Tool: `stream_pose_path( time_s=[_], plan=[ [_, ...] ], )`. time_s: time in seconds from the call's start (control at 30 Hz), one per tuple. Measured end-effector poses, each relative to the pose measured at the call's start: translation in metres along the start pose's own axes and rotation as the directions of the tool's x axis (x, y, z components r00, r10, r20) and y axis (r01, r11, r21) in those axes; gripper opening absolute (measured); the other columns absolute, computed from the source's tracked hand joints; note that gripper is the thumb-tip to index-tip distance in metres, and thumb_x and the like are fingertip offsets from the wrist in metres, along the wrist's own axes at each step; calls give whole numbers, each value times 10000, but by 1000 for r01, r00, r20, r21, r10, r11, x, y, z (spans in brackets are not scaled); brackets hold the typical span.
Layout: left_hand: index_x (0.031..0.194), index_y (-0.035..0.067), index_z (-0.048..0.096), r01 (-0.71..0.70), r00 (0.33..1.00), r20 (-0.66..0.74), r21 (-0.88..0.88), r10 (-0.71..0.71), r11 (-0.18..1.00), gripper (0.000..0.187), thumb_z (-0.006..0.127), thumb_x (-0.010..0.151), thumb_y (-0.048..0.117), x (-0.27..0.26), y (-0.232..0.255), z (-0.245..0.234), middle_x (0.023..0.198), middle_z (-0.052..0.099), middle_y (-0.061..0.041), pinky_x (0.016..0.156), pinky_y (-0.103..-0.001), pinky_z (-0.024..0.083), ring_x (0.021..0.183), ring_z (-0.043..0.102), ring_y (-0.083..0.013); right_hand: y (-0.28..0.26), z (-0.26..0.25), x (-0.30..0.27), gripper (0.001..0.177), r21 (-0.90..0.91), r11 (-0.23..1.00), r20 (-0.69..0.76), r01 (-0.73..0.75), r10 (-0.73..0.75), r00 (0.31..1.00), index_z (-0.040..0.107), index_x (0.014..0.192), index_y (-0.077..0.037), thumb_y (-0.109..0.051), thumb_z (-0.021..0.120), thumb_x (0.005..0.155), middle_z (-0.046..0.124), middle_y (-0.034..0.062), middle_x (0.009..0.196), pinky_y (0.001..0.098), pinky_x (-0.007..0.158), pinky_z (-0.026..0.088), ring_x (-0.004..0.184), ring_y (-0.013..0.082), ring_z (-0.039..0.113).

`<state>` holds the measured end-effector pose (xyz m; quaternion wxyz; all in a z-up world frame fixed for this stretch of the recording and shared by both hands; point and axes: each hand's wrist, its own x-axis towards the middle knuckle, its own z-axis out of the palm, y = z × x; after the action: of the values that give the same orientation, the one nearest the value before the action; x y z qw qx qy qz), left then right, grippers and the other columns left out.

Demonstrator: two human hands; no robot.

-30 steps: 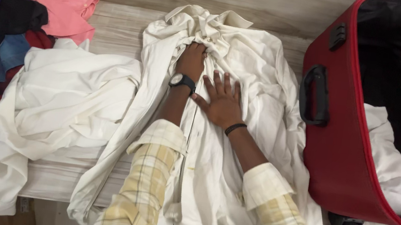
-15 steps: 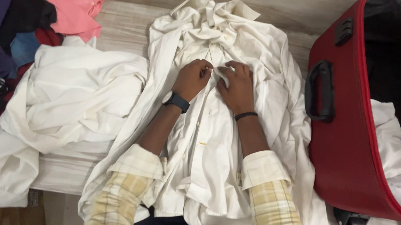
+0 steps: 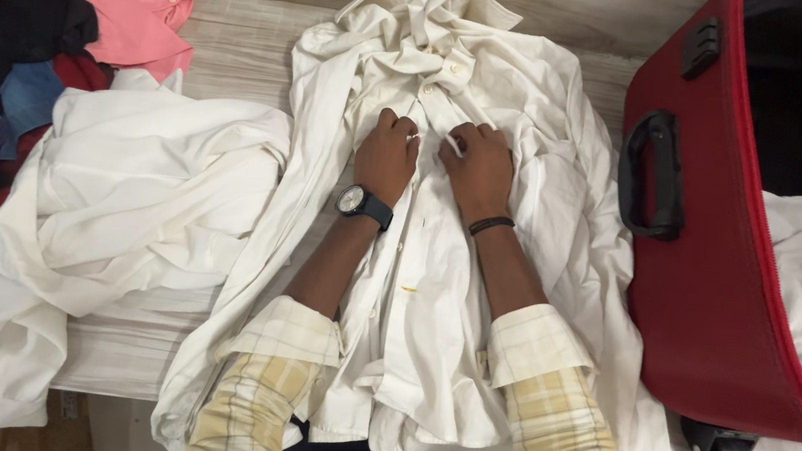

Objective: The person folds a shirt on a flat surface and places it into a suitcase before beginning to fold another shirt.

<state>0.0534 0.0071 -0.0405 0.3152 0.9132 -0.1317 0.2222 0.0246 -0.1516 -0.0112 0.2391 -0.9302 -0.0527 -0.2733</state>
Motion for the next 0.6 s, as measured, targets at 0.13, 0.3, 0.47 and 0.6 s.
stream_pose_path(
  time_s=[0.13, 0.3, 0.47, 0.6],
  plan=[
    [959, 86, 677, 69, 997, 29, -114, -66, 991, 118, 719, 906, 182, 2, 0, -7, 1011, 638, -85, 707, -432, 541, 837, 699, -297, 10, -2, 3, 135, 464, 866, -38, -187, 231, 972, 776, 970, -93, -201, 761, 891, 640, 23, 896, 321, 767, 466, 854, 191, 557],
    [978, 105, 701, 94, 995, 62, -314, -79, 945, 144, 753, 926, 229, 3, -16, 3, 922, 671, -29, 690, -341, 539, 763, 688, -185, 33, 2, 6, 72, 884, 250, 317, -394, 297, 901, 700, 1018, -43, -82, 676, 962, 670, -38, 961, 191, 886, 476, 922, 54, 602],
    [1047, 53, 643, 261, 960, 280, -858, -24, 442, 147, 664, 1034, 199, 11, -39, 11, 838, 596, 54, 713, -212, 458, 751, 522, -36, 28, -7, 8, 178, 824, 199, 505, -530, 166, 847, 635, 1051, -49, -11, 719, 899, 649, -20, 941, 201, 773, 487, 836, 55, 606],
    [1037, 50, 638, 251, 958, 287, -814, -13, 523, 133, 657, 1021, 181, 9, -40, 12, 856, 622, 49, 729, -219, 474, 764, 543, -43, 19, -15, 9, 260, 803, 235, 519, -548, 174, 837, 681, 1126, -81, -33, 701, 871, 696, -46, 972, 167, 802, 500, 870, 14, 633]
  ],
)
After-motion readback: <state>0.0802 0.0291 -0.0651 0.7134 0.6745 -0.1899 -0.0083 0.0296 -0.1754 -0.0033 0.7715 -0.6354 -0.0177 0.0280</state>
